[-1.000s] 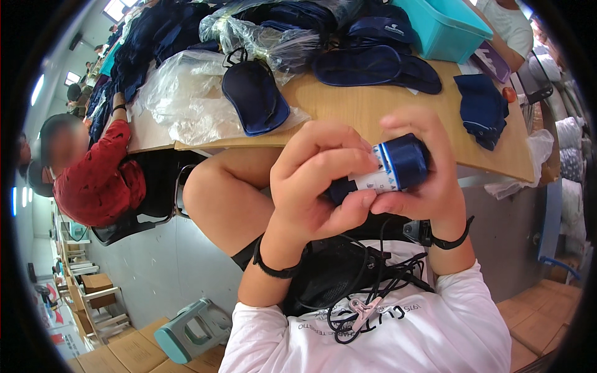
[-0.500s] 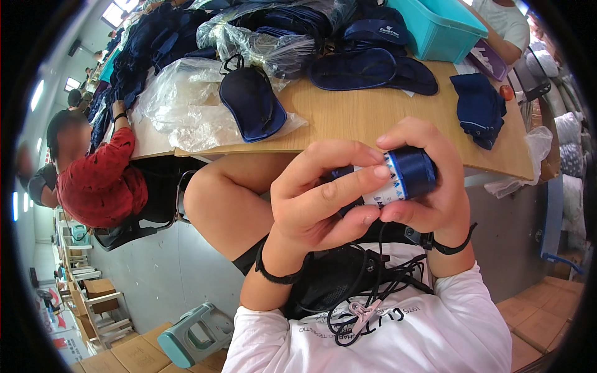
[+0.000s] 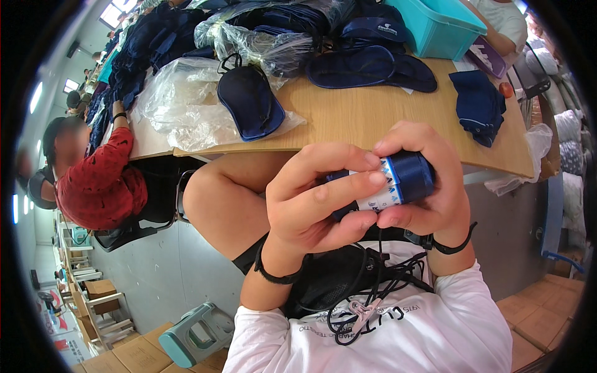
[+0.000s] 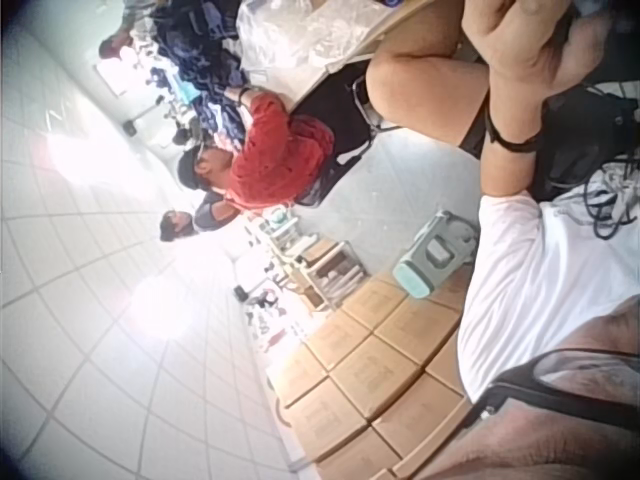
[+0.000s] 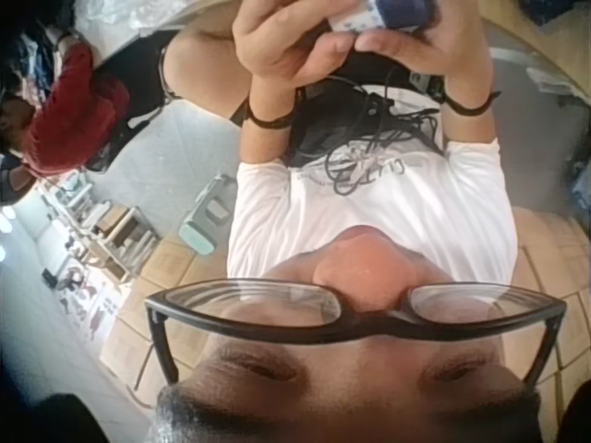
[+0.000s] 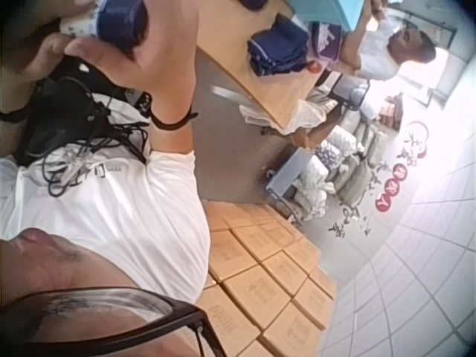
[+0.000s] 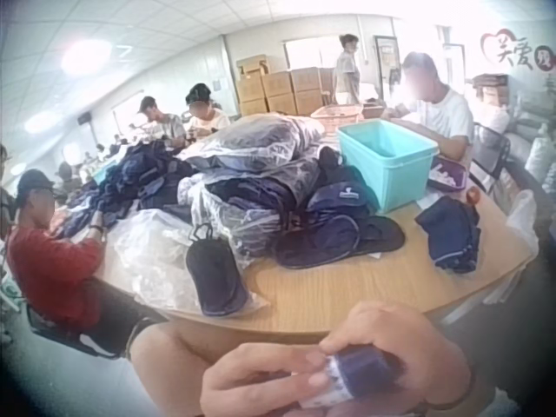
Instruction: Rolling and packing blue fabric eye masks with labels.
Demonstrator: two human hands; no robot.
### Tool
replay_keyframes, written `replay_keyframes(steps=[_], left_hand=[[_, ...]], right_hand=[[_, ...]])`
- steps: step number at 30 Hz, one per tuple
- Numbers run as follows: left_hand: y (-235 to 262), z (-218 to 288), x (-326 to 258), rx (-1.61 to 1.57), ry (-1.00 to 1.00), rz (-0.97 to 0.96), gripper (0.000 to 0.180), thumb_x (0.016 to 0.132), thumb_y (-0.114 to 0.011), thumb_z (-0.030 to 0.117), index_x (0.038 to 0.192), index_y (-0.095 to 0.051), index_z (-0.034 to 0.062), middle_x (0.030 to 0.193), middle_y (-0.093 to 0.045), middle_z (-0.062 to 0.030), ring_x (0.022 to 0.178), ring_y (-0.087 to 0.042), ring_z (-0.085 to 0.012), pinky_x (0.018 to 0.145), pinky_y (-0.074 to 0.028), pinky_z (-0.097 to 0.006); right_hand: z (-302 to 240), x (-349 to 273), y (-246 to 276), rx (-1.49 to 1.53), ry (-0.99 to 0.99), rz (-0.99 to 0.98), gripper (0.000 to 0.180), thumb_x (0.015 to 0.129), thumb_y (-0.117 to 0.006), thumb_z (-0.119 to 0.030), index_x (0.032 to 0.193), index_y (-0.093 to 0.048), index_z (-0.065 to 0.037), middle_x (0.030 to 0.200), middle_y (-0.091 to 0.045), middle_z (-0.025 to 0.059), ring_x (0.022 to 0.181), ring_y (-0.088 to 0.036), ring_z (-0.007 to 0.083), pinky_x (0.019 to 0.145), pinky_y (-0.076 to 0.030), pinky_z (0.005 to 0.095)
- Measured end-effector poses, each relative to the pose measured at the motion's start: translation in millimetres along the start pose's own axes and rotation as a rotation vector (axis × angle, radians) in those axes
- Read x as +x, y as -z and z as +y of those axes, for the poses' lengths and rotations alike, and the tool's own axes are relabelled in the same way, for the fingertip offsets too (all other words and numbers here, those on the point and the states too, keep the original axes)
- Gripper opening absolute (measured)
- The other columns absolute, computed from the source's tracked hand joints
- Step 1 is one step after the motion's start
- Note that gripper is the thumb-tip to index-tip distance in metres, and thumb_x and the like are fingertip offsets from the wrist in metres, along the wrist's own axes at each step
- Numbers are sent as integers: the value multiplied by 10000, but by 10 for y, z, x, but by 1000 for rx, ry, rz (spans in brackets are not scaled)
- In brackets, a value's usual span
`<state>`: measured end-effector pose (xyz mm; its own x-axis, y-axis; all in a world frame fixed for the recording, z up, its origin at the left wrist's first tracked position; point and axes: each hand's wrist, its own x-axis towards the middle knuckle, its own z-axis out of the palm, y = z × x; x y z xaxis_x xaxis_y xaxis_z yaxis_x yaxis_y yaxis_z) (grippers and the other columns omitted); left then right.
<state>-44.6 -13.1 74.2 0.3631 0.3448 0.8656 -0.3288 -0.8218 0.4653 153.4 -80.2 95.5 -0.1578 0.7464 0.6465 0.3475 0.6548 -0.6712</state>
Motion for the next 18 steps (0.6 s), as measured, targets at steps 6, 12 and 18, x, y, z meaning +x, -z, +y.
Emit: replay_keyframes(steps=[6, 12, 18], left_hand=[[-7, 14, -27, 2, -4, 31, 316, 852, -835, 176, 1101, -766, -6, 1119, -684, -178, 947, -717, -265, 806, -600, -338], [-21, 11, -34, -38, 8, 40, 305, 844, -839, 147, 1099, -767, -4, 1119, -685, -174, 959, -720, -266, 812, -604, -337], [-21, 1, -10, -34, -8, 32, 304, 833, -845, 138, 1096, -771, 4, 1125, -691, -170, 951, -725, -265, 804, -603, -334]], right_hand=[[10, 9, -11, 45, 22, 5, 598, 743, -929, -370, 1127, -638, -16, 1007, -674, 107, 828, -670, 277, 734, -525, 331], [8, 7, -4, 48, 30, 2, 593, 746, -929, -357, 1136, -640, -16, 1003, -671, 106, 831, -672, 276, 737, -526, 331], [26, -9, -10, 71, 27, 10, 576, 756, -925, -335, 1143, -639, -19, 1026, -669, 105, 837, -673, 275, 739, -528, 332]])
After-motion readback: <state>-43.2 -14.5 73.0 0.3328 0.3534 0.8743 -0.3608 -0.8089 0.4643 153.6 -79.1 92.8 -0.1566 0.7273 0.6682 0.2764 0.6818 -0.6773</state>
